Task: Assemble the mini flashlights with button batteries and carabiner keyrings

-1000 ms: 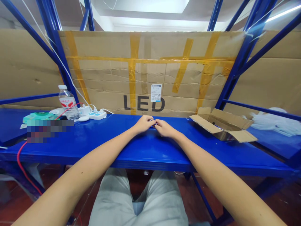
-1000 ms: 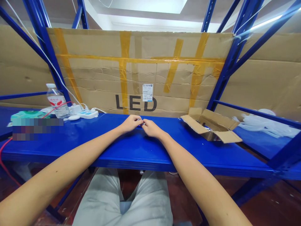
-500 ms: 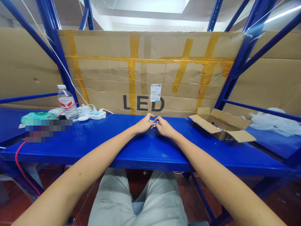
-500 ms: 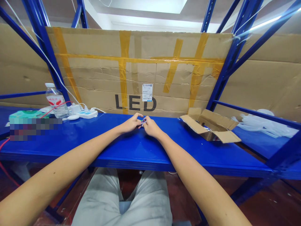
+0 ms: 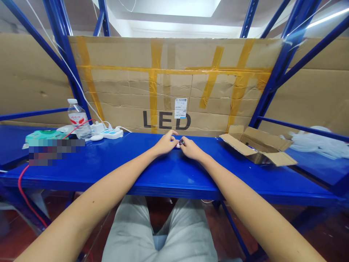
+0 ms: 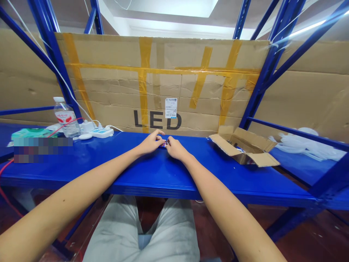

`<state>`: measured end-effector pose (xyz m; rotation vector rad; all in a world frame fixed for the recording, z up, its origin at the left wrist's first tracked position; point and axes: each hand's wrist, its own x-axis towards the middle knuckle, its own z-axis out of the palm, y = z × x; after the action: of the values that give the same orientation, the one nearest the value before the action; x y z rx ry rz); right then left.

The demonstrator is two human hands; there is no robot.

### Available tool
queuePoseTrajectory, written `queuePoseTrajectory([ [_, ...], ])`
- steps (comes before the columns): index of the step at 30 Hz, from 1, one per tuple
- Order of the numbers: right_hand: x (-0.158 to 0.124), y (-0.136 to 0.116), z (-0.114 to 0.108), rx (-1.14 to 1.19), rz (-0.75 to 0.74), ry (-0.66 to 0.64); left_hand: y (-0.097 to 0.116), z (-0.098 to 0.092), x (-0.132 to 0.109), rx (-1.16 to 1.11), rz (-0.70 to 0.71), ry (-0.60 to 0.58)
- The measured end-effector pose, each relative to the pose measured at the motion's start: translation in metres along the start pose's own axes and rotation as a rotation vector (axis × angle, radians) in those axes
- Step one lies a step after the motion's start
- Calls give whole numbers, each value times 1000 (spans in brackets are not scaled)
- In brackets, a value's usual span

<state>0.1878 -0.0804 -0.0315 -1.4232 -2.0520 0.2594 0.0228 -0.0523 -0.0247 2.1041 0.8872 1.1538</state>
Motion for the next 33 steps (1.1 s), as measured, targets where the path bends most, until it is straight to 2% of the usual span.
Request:
queuePoseTrajectory([
  [3, 1, 4, -3, -44, -31, -35, 3, -9, 3, 60, 35, 23],
  [8, 1, 5, -10, -105, -30, -71, 8, -20, 6, -43, -101, -23],
  [13, -1, 5, -13, -60, -52, -85, 0, -21, 8, -92, -136, -89],
  [16, -2, 3, -11, 123, -16, -140, -5, -18, 7, -29, -93, -98],
  [20, -2, -4, -10, 473, 65, -232, -3, -12, 4, 44, 101, -61],
  [24, -3, -11, -13, 846, 150, -287, 1, -8, 2, 31, 209, -131],
  [29, -6, -12, -14, 1002, 206, -385, 0, -5, 2, -38, 114, -198],
  [33, -6, -9, -17, 1061, 256, -388, 1, -7, 8, -417, -59, -133],
])
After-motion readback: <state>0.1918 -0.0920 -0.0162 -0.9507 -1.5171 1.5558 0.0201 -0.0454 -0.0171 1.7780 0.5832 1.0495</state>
